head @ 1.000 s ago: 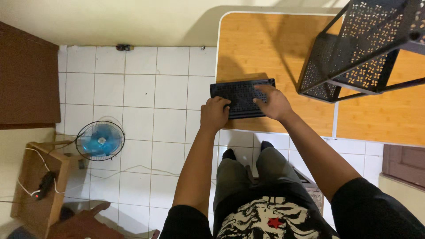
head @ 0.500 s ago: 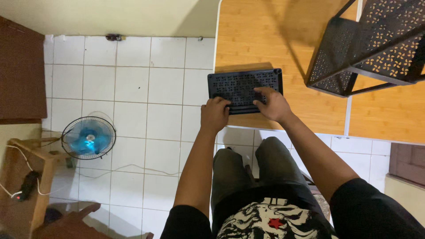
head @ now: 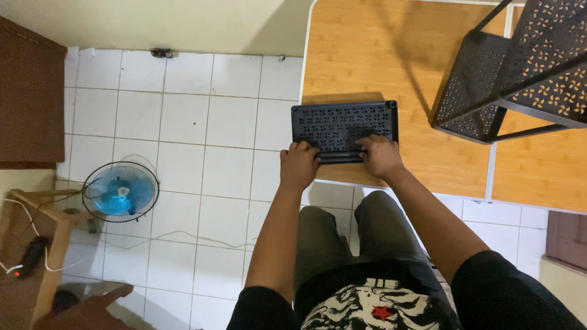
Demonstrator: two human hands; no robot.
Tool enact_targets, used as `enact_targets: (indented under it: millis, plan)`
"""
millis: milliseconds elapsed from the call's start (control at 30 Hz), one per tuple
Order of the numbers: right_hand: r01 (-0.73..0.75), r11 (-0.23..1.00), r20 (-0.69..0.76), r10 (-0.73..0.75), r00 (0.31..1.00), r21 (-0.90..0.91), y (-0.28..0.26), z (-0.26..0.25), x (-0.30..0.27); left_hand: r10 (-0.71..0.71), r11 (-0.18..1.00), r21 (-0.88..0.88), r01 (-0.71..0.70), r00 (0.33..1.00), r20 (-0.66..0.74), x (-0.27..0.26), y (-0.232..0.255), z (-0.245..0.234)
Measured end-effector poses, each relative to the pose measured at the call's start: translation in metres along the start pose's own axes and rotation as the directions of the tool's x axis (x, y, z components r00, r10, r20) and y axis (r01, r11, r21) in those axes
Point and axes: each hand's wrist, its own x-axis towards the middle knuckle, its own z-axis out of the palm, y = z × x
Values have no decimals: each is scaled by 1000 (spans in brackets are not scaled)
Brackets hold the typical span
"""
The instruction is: The person assembles a black metal plant stand by inserting four vertical poles into the perforated shelves and securing them with small fasteners. The person handles the shelves and poles by hand, tightening each connection before placing the stand upright on the table.
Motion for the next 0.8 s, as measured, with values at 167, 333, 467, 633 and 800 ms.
enact_targets:
  millis: [167, 333, 467, 633, 800]
  plan:
    - [-24, 990, 11, 26, 1000, -141, 5, 4, -3, -6, 1000, -10, 6, 1000, -13, 5, 0, 1]
    - [-39, 987, -25, 35, 999, -157, 1, -3, -3, 9, 1000, 2, -9, 1000, 23, 8, 5, 2]
    - [-78, 982, 4, 80, 997, -170, -17, -33, -5, 73, 997, -8, -75, 990, -118, 7, 13, -15]
    - [31, 984, -145, -58, 988, -176, -49, -90, -2, -48, 997, -65, 40, 990, -131, 13, 30, -68]
    - [-9, 982, -152, -20, 988, -188, -78, -150, 5, -32, 994, -113, 3, 965, -259, 20, 44, -137]
